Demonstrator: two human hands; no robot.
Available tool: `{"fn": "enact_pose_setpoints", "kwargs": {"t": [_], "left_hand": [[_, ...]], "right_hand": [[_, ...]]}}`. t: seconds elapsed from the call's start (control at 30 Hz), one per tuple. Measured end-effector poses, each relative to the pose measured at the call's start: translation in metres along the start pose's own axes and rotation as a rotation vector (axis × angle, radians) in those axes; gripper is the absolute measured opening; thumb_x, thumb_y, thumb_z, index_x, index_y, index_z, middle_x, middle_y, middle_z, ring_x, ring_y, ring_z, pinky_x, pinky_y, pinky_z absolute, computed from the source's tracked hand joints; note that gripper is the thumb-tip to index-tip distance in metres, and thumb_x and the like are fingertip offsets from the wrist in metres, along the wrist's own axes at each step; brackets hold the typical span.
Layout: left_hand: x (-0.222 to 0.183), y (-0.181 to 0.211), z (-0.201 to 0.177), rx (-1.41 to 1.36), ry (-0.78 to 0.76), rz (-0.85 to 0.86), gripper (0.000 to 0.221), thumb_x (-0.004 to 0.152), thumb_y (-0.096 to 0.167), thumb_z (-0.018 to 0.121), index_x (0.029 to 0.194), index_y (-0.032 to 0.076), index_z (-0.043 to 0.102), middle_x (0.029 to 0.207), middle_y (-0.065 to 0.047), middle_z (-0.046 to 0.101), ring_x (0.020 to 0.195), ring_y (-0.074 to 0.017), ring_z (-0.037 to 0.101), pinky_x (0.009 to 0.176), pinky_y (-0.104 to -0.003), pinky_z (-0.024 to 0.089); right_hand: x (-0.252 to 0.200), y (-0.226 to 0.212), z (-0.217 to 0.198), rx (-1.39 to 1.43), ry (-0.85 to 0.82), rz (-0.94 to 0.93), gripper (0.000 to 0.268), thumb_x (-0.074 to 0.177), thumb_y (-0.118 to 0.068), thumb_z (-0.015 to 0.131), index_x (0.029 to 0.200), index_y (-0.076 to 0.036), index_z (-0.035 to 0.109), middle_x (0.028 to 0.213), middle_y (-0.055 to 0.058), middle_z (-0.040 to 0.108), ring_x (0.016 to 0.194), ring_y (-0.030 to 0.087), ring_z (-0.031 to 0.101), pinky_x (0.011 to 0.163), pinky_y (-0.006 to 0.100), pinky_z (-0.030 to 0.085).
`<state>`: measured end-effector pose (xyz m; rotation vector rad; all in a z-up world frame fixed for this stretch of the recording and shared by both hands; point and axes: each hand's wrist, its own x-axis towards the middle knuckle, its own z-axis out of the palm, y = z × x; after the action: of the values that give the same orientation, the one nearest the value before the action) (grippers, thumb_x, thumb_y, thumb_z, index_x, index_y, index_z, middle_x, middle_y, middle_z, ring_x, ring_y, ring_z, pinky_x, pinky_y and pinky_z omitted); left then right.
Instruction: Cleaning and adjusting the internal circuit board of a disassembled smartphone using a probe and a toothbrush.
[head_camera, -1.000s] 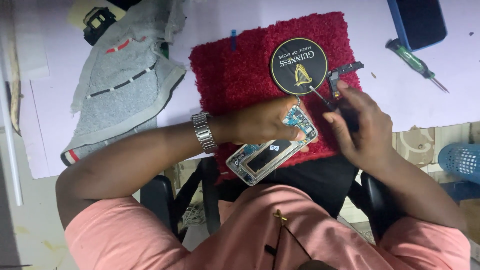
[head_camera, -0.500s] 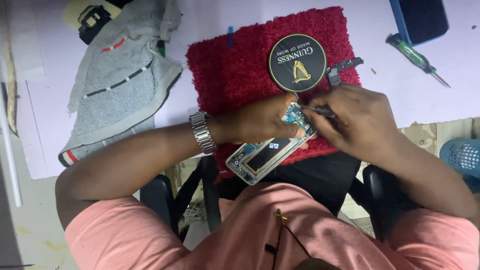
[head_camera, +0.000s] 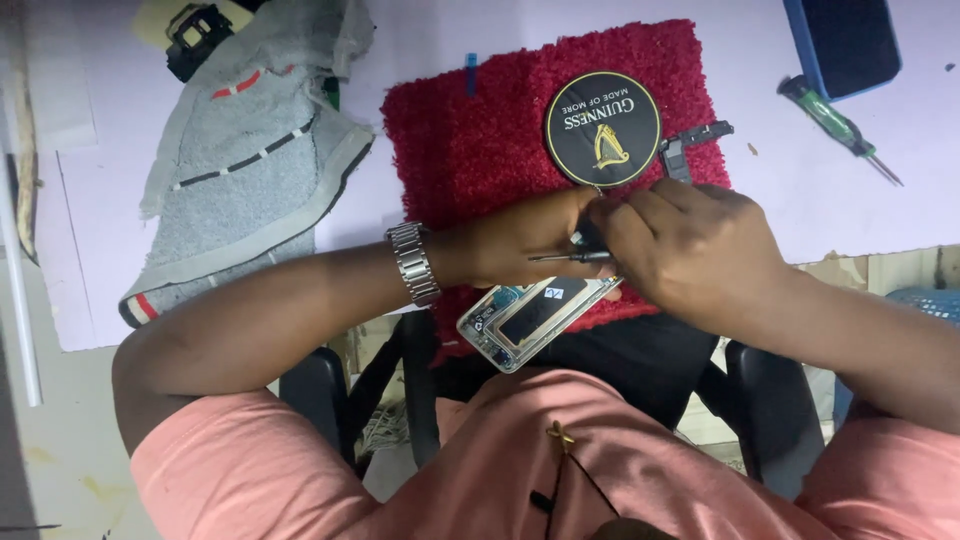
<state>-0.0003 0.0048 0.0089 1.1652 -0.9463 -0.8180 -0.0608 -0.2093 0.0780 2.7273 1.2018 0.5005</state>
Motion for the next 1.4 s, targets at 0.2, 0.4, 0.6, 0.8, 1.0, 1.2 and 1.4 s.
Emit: {"fn": "enact_pose_setpoints", "kwargs": {"t": [0.2, 0.4, 0.6, 0.8, 1.0, 1.2, 1.4], "left_hand": [[0.002, -0.017, -0.003, 0.243, 0.005, 0.009, 0.038, 0.101, 0.022, 0.076, 0.124, 0.006, 0.05, 0.113, -0.006, 0.068, 0.107, -0.0148, 0.068, 0.096, -0.031, 0.056], [0.001, 0.001, -0.005, 0.149, -0.034, 0.038, 0.02, 0.106, 0.02, 0.071, 0.121, 0.01, 0.064, 0.115, 0.0, 0.069, 0.11, -0.0122, 0.065, 0.097, -0.029, 0.056], [0.001, -0.006, -0.01, -0.143, -0.059, -0.189, 0.037, 0.106, 0.011, 0.068, 0.139, 0.0, 0.054, 0.112, -0.011, 0.073, 0.115, -0.0079, 0.069, 0.113, -0.026, 0.045], [0.005, -0.003, -0.006, -0.072, 0.071, -0.206, 0.043, 0.101, 0.014, 0.073, 0.134, -0.004, 0.053, 0.115, -0.02, 0.078, 0.108, -0.015, 0.076, 0.099, -0.032, 0.058], [0.003, -0.005, -0.009, -0.022, 0.06, -0.262, 0.044, 0.1, 0.024, 0.073, 0.13, -0.001, 0.053, 0.109, -0.014, 0.077, 0.102, -0.0135, 0.078, 0.094, -0.028, 0.059], [-0.005, -0.009, -0.005, -0.005, 0.144, -0.261, 0.036, 0.105, 0.028, 0.069, 0.123, 0.004, 0.048, 0.097, -0.004, 0.064, 0.101, -0.0075, 0.069, 0.092, -0.033, 0.058], [-0.007, -0.016, 0.002, 0.006, 0.187, -0.231, 0.025, 0.106, 0.02, 0.065, 0.113, 0.004, 0.048, 0.087, 0.005, 0.056, 0.101, -0.0076, 0.067, 0.089, -0.029, 0.056]], "right_hand": [[0.012, -0.008, -0.008, -0.21, 0.002, -0.083, 0.022, 0.113, -0.008, 0.063, 0.092, -0.013, 0.061, 0.073, 0.0, 0.054, 0.064, 0.018, 0.054, 0.052, 0.032, 0.038], [0.006, 0.0, 0.008, -0.224, 0.049, -0.083, 0.007, 0.11, -0.006, 0.059, 0.111, -0.009, 0.066, 0.076, -0.001, 0.056, 0.062, 0.012, 0.053, 0.047, 0.027, 0.035], [-0.004, 0.003, 0.04, 0.596, 0.139, 0.236, 0.011, 0.104, -0.008, 0.069, 0.105, 0.003, 0.069, 0.073, 0.016, 0.062, 0.069, 0.046, 0.067, 0.05, 0.051, 0.051], [-0.016, 0.005, 0.06, 1.012, 0.143, 0.507, 0.015, 0.104, -0.012, 0.072, 0.112, 0.0, 0.071, 0.065, 0.011, 0.06, 0.059, 0.028, 0.064, 0.054, 0.037, 0.047], [-0.01, 0.007, 0.056, 1.128, 0.144, 0.545, 0.009, 0.104, -0.009, 0.07, 0.107, 0.0, 0.071, 0.061, 0.012, 0.058, 0.059, 0.017, 0.058, 0.051, 0.035, 0.044], [-0.019, 0.006, 0.058, 1.046, 0.201, 0.524, 0.013, 0.103, -0.01, 0.073, 0.109, 0.002, 0.072, 0.064, 0.015, 0.063, 0.056, 0.032, 0.066, 0.05, 0.035, 0.047], [-0.021, -0.002, 0.056, 0.845, 0.229, 0.44, 0.008, 0.1, -0.007, 0.075, 0.107, -0.003, 0.074, 0.069, 0.018, 0.063, 0.065, 0.05, 0.065, 0.053, 0.05, 0.051]]}}
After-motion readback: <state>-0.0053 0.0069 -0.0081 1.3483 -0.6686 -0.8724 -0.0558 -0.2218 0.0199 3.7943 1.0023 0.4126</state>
